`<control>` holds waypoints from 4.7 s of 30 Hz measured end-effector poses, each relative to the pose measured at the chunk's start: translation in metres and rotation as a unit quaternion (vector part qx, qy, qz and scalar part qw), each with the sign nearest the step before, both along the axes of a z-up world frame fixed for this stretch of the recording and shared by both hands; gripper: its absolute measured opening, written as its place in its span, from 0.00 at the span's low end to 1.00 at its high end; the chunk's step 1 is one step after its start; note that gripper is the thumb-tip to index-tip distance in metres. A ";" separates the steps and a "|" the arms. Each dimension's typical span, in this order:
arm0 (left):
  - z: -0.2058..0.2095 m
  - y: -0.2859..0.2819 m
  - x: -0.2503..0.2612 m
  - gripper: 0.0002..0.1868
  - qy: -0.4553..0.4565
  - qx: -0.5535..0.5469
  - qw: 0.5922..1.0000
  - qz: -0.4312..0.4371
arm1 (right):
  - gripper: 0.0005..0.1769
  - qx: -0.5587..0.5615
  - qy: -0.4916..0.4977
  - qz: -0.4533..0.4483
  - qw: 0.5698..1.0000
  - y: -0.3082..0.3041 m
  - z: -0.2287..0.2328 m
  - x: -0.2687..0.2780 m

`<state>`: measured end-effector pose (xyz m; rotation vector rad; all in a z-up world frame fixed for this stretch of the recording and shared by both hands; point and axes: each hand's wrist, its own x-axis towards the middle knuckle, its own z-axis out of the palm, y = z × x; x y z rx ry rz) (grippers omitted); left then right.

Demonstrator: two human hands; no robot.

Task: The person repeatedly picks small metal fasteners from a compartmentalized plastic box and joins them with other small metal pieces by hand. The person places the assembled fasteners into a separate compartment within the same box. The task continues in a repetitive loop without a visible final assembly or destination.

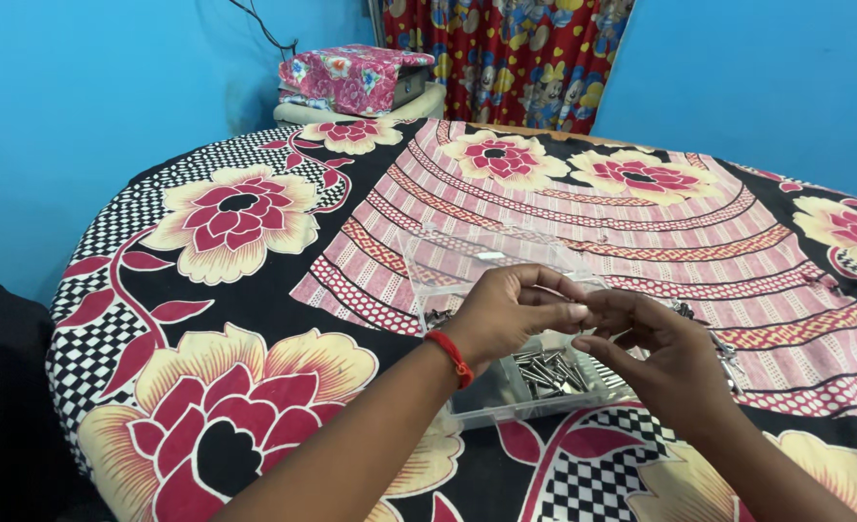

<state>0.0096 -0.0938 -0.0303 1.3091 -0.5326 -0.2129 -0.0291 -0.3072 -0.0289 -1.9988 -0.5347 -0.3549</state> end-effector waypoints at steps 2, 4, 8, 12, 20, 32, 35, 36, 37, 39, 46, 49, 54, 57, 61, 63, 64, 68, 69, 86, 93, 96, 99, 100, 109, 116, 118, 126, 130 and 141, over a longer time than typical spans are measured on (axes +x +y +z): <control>0.000 0.003 0.000 0.16 -0.005 0.021 1.000 0.008 | 0.23 -0.012 -0.014 -0.012 1.000 0.001 0.000 -0.001; 0.001 0.004 -0.001 0.18 -0.002 0.038 0.999 0.014 | 0.21 -0.024 -0.026 -0.017 0.999 0.002 0.001 -0.002; 0.002 0.005 -0.001 0.20 0.007 0.047 0.999 0.009 | 0.19 -0.051 -0.062 -0.017 0.997 0.002 0.003 -0.004; 0.000 0.006 0.000 0.21 -0.001 0.033 0.999 -0.012 | 0.19 -0.070 -0.096 -0.019 0.993 0.002 0.005 -0.006; -0.002 0.010 0.004 0.26 -0.014 0.038 0.998 -0.039 | 0.19 -0.107 -0.137 -0.016 0.985 0.006 0.006 -0.009; -0.003 0.067 0.043 0.13 -0.086 0.065 0.987 0.122 | 0.18 -0.170 -0.109 -0.044 0.978 0.011 0.001 -0.010; -0.001 0.089 0.045 0.11 -0.106 0.105 0.975 0.164 | 0.19 -0.193 -0.086 -0.053 0.976 0.012 0.001 -0.010; 0.001 0.094 0.044 0.10 -0.113 0.115 0.972 0.171 | 0.20 -0.202 -0.074 -0.061 0.975 0.012 0.001 -0.010; 0.003 0.099 0.041 0.10 -0.146 0.183 0.953 0.191 | 0.20 -0.209 -0.072 -0.062 0.973 0.012 0.001 -0.010; 0.007 0.107 0.033 0.08 -0.210 0.316 0.897 0.228 | 0.20 -0.222 -0.068 -0.065 0.971 0.011 0.001 -0.008; 0.021 0.105 0.006 0.08 -0.213 0.446 0.851 0.179 | 0.18 -0.229 -0.052 -0.082 0.969 0.012 -0.001 -0.008; 0.025 0.103 0.001 0.08 -0.219 0.486 0.828 0.173 | 0.19 -0.239 -0.050 -0.090 0.966 0.012 -0.001 -0.008; 0.024 0.101 0.000 0.09 -0.248 0.528 0.794 0.171 | 0.18 -0.254 -0.050 -0.102 0.960 0.014 0.001 -0.009; 0.022 0.099 0.000 0.09 -0.272 0.543 0.771 0.192 | 0.16 -0.252 -0.052 -0.103 0.961 0.014 0.000 -0.010; 0.019 0.100 0.003 0.08 -0.271 0.509 0.791 0.204 | 0.16 -0.228 -0.082 -0.098 0.965 0.010 0.000 -0.009; 0.018 0.096 0.006 0.09 -0.268 0.477 0.808 0.220 | 0.15 -0.215 -0.074 -0.112 0.967 0.004 0.002 -0.006; 0.016 0.094 0.007 0.09 -0.278 0.462 0.811 0.226 | 0.14 -0.198 -0.090 -0.117 0.969 0.000 0.002 -0.003; 0.009 0.065 0.005 0.08 -0.311 0.366 0.848 0.224 | 0.11 -0.137 -0.116 -0.157 0.971 -0.028 0.003 0.012; 0.007 0.053 0.002 0.08 -0.315 0.335 0.861 0.217 | 0.11 -0.121 -0.114 -0.170 0.971 -0.038 0.002 0.017; -0.010 -0.025 -0.038 0.09 -0.251 0.174 0.946 0.108 | 0.17 -0.275 -0.007 -0.265 0.924 -0.179 -0.067 0.111; -0.020 -0.026 -0.024 0.09 -0.164 0.136 0.971 0.105 | 0.11 -0.301 0.023 -0.313 0.901 -0.164 -0.060 0.105; -0.026 -0.027 -0.019 0.10 -0.127 0.094 0.983 0.088 | 0.09 -0.267 -0.080 -0.295 0.914 -0.150 -0.051 0.089; -0.029 -0.028 -0.014 0.11 -0.096 0.030 0.993 0.063 | 0.12 -0.099 -0.047 -0.274 0.955 -0.114 -0.032 0.065; -0.029 -0.028 -0.013 0.11 -0.086 0.007 0.995 0.054 | 0.12 -0.048 -0.013 -0.238 0.970 -0.097 -0.025 0.059; -0.014 -0.009 -0.009 0.14 -0.113 -0.039 0.993 0.016 | 0.14 0.312 0.234 0.006 0.921 -0.002 0.007 0.013; -0.017 -0.007 0.001 0.13 -0.104 -0.037 0.994 0.010 | 0.18 0.306 0.232 0.010 0.923 0.007 0.014 0.003; -0.018 -0.006 0.004 0.14 -0.095 -0.037 0.995 0.005 | 0.18 0.296 0.226 0.005 0.928 0.008 0.013 0.002; -0.013 0.008 0.010 0.17 -0.039 0.036 0.998 -0.018 | 0.13 0.191 0.129 -0.021 0.973 0.012 0.008 -0.006; -0.010 0.015 0.011 0.17 -0.066 0.033 0.996 -0.043 | 0.14 0.198 0.129 -0.016 0.972 0.014 0.009 -0.008; 0.009 0.035 -0.001 0.16 -0.089 0.060 0.992 -0.071 | 0.13 0.330 0.211 0.013 0.920 0.012 0.005 -0.001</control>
